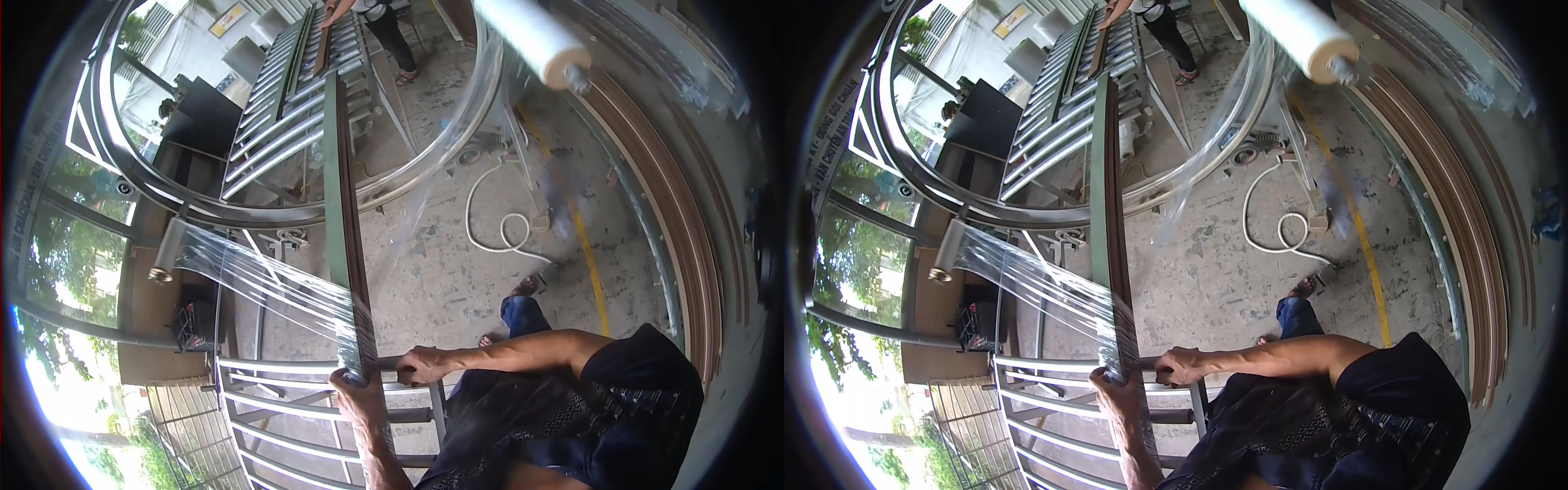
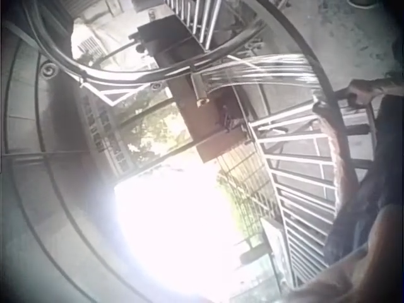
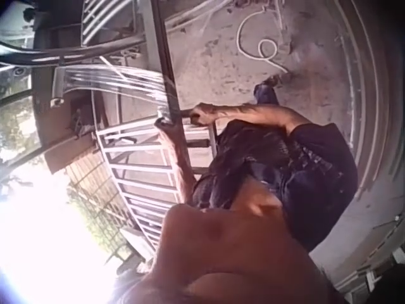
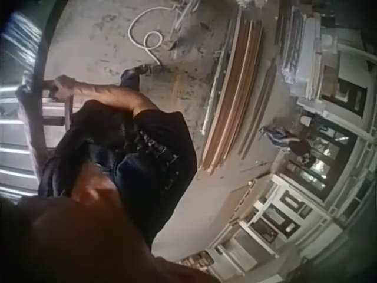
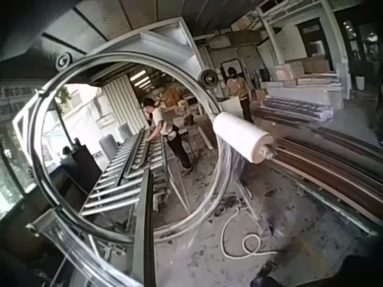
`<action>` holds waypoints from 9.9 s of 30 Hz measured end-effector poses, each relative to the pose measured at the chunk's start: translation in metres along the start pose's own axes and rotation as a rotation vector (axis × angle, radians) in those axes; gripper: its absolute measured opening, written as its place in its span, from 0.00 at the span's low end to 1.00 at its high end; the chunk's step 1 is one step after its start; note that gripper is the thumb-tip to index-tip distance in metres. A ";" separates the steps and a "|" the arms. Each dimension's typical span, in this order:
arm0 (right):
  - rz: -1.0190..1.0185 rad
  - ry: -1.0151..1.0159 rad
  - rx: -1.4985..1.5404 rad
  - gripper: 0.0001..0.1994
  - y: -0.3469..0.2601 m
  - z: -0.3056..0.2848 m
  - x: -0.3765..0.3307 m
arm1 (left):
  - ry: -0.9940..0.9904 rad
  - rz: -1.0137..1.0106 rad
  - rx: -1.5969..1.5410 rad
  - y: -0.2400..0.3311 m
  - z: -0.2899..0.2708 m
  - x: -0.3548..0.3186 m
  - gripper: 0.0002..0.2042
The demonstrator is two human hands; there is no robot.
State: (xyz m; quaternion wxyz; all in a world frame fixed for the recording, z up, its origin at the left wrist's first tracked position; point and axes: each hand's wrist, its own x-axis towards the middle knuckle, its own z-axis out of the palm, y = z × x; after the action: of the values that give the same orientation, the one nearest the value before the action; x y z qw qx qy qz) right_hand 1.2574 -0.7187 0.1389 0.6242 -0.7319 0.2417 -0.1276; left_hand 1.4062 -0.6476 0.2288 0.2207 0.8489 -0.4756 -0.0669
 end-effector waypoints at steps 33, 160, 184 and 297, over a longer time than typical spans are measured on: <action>0.153 0.377 0.048 0.42 0.001 0.005 0.074 | 0.009 0.039 0.043 -0.005 0.010 0.006 0.31; 0.066 0.387 0.044 0.28 -0.022 0.008 0.063 | -0.365 -0.006 0.135 0.051 0.031 0.108 0.39; -0.121 0.375 0.093 0.20 0.012 0.014 0.026 | -0.166 -0.009 0.124 0.037 0.031 0.079 0.26; -0.388 0.042 -0.122 0.13 0.016 0.040 0.010 | -0.116 -0.043 0.139 -0.006 0.016 0.058 0.28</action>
State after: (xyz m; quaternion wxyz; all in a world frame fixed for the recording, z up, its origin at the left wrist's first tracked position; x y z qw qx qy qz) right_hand 1.2822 -0.6910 0.1150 0.5372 -0.7985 0.1164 -0.2456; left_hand 1.4373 -0.6988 0.2171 0.1318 0.8669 -0.4727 -0.0878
